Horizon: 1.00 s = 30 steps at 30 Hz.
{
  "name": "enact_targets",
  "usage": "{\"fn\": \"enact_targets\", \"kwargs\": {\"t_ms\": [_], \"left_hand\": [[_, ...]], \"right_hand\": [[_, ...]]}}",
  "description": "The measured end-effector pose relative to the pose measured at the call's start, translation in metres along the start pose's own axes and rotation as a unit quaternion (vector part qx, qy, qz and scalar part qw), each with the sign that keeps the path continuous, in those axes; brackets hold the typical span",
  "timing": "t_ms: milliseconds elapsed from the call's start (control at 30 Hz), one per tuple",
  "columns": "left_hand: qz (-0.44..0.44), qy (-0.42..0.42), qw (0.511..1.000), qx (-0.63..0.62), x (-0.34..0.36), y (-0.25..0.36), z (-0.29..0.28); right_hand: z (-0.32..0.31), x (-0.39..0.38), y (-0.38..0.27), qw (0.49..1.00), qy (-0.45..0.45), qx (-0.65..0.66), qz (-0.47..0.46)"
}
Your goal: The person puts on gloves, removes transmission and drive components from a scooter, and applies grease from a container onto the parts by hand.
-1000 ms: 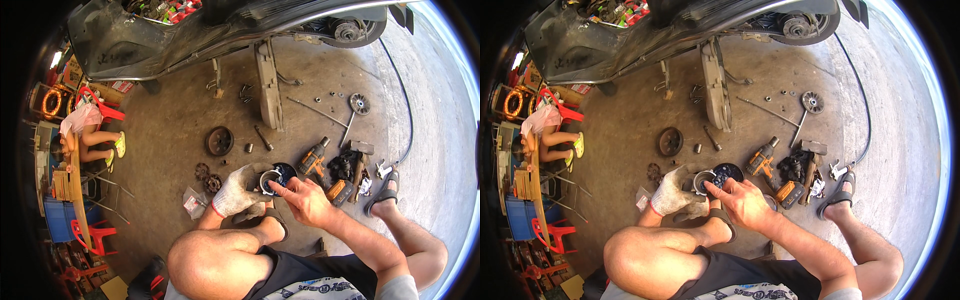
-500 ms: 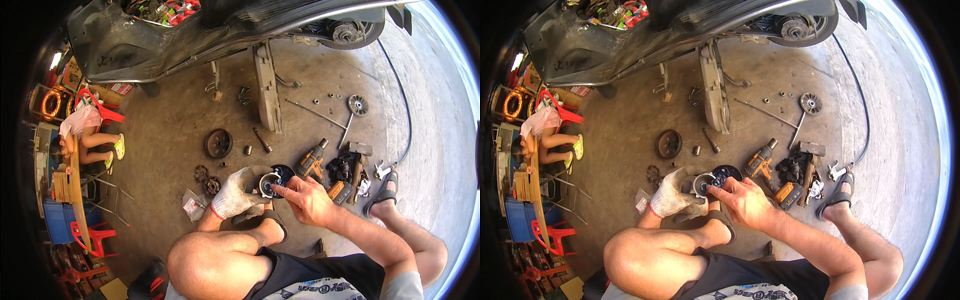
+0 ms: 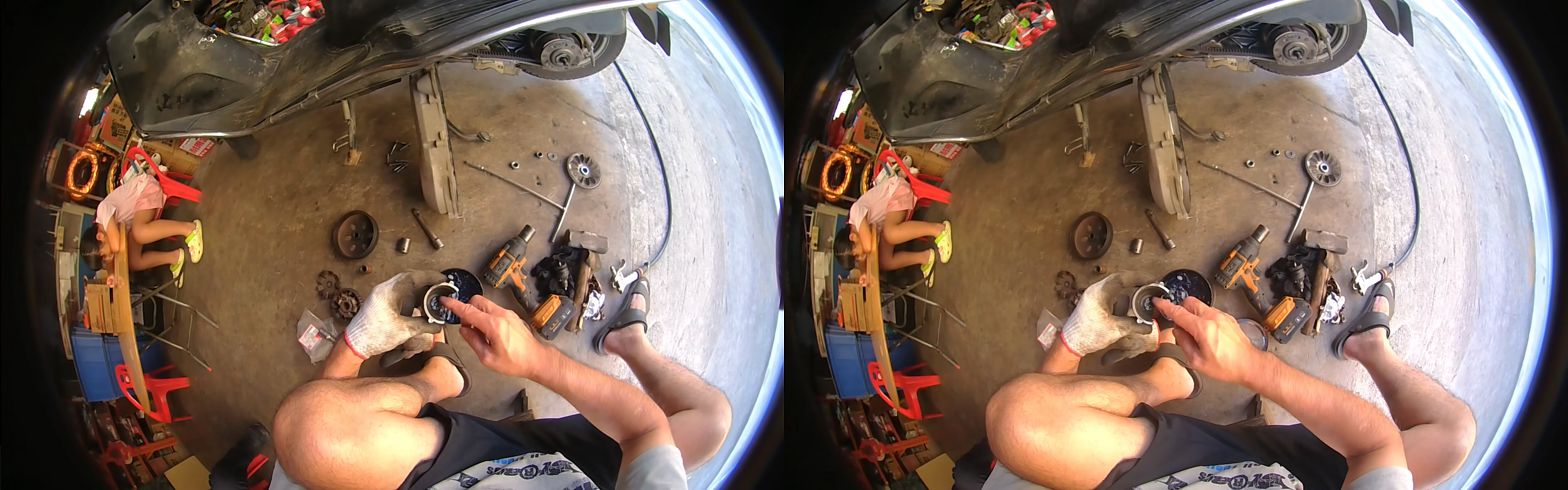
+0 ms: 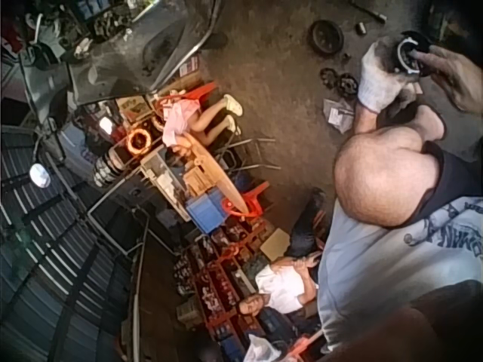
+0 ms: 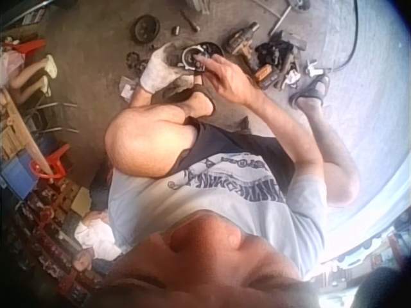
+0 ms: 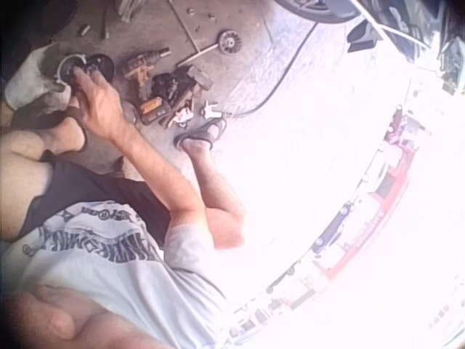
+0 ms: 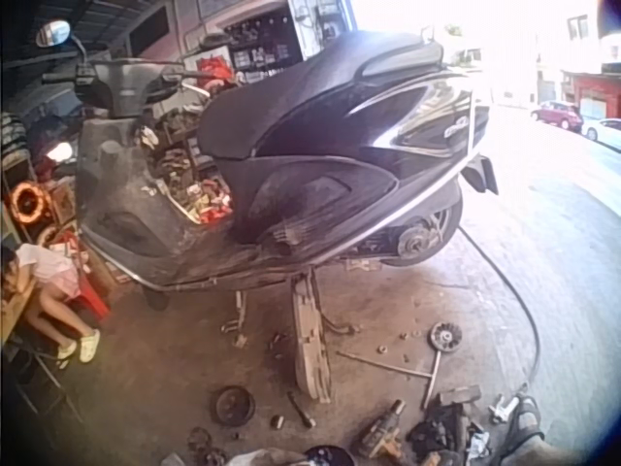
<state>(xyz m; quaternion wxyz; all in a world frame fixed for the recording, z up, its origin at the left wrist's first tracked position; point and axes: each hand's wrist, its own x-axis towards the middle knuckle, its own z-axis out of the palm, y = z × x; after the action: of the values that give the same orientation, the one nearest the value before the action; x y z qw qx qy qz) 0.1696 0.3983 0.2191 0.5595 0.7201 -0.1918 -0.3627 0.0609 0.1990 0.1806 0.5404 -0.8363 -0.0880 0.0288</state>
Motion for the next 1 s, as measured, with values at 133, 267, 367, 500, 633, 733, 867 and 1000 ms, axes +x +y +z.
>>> {"fn": "enact_targets", "kwargs": {"t_ms": [133, 267, 367, 500, 633, 733, 867, 1000], "left_hand": [[-0.009, 0.0, 0.999, -0.035, 0.001, -0.002, 0.002], [-0.023, 0.0, 1.0, -0.008, 0.002, 0.0, 0.001], [0.001, 0.036, 0.999, -0.027, -0.003, -0.001, -0.001], [0.028, 0.126, 0.991, 0.033, -0.002, -0.017, -0.015], [0.027, 0.151, 0.988, 0.033, -0.005, -0.026, -0.02], [0.036, 0.156, 0.987, 0.034, -0.006, -0.026, -0.022], [0.035, 0.154, 0.987, 0.034, -0.007, -0.028, -0.023], [0.016, 0.129, 0.991, 0.019, -0.006, -0.025, -0.024]], "right_hand": [[0.001, -0.003, 0.003, 0.995, -0.011, -0.089, -0.042], [-0.004, -0.002, 0.0, 0.987, 0.003, -0.146, -0.064], [-0.006, -0.003, 0.008, 0.989, 0.028, -0.139, -0.043], [-0.008, -0.01, 0.044, 0.991, 0.026, -0.125, 0.036], [0.008, -0.021, 0.071, 0.984, -0.027, -0.136, 0.112], [0.044, -0.012, 0.098, 0.972, -0.078, -0.168, 0.148], [0.074, 0.009, 0.101, 0.938, -0.157, -0.222, 0.215], [0.086, 0.024, 0.101, 0.91, -0.201, -0.249, 0.262]]}}
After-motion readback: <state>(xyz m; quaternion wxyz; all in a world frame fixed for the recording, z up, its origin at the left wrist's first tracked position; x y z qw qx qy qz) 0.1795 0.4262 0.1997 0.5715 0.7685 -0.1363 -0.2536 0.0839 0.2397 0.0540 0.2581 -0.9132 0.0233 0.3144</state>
